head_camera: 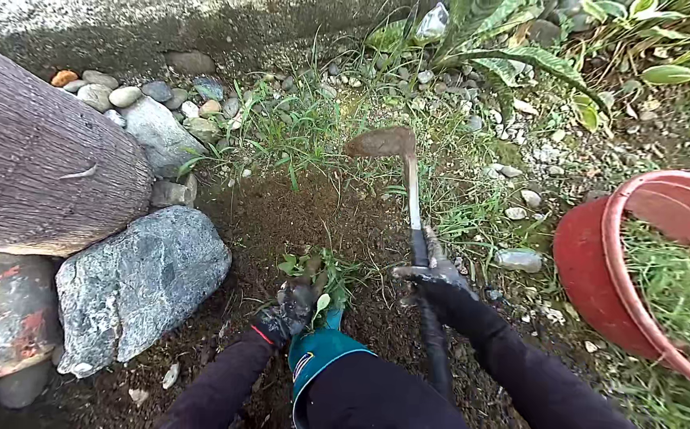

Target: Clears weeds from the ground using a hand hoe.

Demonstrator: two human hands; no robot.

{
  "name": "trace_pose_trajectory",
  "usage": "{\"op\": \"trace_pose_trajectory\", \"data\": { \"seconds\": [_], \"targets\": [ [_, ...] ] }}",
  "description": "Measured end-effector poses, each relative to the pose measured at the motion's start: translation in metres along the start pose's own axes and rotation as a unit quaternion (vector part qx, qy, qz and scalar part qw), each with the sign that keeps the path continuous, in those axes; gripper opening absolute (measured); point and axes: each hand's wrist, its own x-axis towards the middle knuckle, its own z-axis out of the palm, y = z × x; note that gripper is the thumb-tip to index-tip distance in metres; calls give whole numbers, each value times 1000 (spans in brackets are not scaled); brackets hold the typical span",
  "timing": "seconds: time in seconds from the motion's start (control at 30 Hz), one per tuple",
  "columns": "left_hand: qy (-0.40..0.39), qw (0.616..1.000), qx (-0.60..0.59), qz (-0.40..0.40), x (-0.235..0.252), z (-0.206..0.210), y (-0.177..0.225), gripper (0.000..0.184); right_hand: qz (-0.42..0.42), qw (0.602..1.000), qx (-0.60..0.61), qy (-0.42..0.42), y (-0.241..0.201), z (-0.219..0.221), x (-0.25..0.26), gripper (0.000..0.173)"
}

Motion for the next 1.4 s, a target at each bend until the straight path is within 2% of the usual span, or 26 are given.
{"op": "trace_pose_trajectory", "data": {
  "seconds": [0.07, 0.13, 0.17, 0.23, 0.3, 0.37, 0.4, 0.47, 0.5, 0.57, 0.7, 0.8, 0.83, 0.9, 0.93, 1.0, 1.07, 1.13, 1.17, 1.23, 1.27, 1.33, 1.4],
  "targets": [
    [-52, 992, 93, 60, 21, -2, 9, 62, 25, 991, -106, -71, 14, 10, 0, 103],
    [-160, 970, 182, 39, 43, -14, 22, 78, 46, 967, -208, -140, 22, 4, -8, 107],
    [-191, 961, 200, 22, 53, -17, 25, 78, 46, 963, -221, -145, 19, -5, -14, 107],
    [-219, 955, 198, -9, 65, -22, 26, 59, 31, 976, -180, -117, 6, -22, -22, 105],
    [-225, 957, 185, -6, 70, -24, 23, 44, 0, 995, -75, -72, 0, -26, -21, 104],
    [-214, 965, 150, 2, 63, -25, 17, 41, -10, 999, 1, -35, -6, -8, -14, 104],
    [-205, 970, 132, -1, 57, -25, 13, 41, -8, 999, -9, -33, -5, 4, -11, 103],
    [-171, 979, 103, -27, 37, -27, 9, 40, -8, 987, -140, -83, 10, 23, -4, 103],
    [-157, 983, 88, -45, 23, -31, 9, 41, -15, 968, -219, -124, 19, 27, -1, 103],
    [-118, 989, 51, -75, -5, -38, 7, 44, -14, 944, -284, -165, 16, 21, -5, 104],
    [-4, 986, -33, -163, -47, -24, -18, 48, -27, 987, -118, -109, -9, -1, -15, 105],
    [44, 978, -30, -204, -51, -16, -27, 66, -26, 995, -78, -63, -12, 19, -12, 107],
    [66, 979, -25, -192, -50, -18, -29, 73, -19, 991, -114, -70, -6, 29, -9, 107],
    [120, 979, -11, -162, -38, -27, -36, 86, -13, 959, -249, -136, 7, 38, -7, 103],
    [125, 978, 9, -167, -26, -38, -40, 93, -9, 936, -310, -169, 9, 36, -9, 102],
    [97, 968, 64, -223, 0, -64, -49, 100, -17, 907, -379, -179, 3, 20, -12, 104],
    [30, 955, 96, -280, 22, -83, -61, 90, -35, 916, -369, -151, -5, -5, -23, 106],
    [-24, 956, 104, -274, 32, -88, -62, 69, -84, 946, -294, -106, -6, -36, -36, 108],
    [-15, 964, 83, -252, 29, -82, -62, 64, -104, 957, -257, -83, -6, -51, -43, 108],
    [78, 982, -27, -170, 7, -51, -62, 59, -152, 966, -208, -25, -9, -73, -57, 108],
    [119, 979, -103, -129, -7, -33, -57, 55, -174, 966, -189, 12, -10, -81, -63, 108],
    [122, 966, -210, -85, -41, -3, -34, 41, -194, 967, -146, 73, -6, -91, -72, 110],
    [91, 978, -171, -82, -73, 19, -26, 37, -183, 972, -104, 102, -3, -90, -74, 113]
  ]
}}
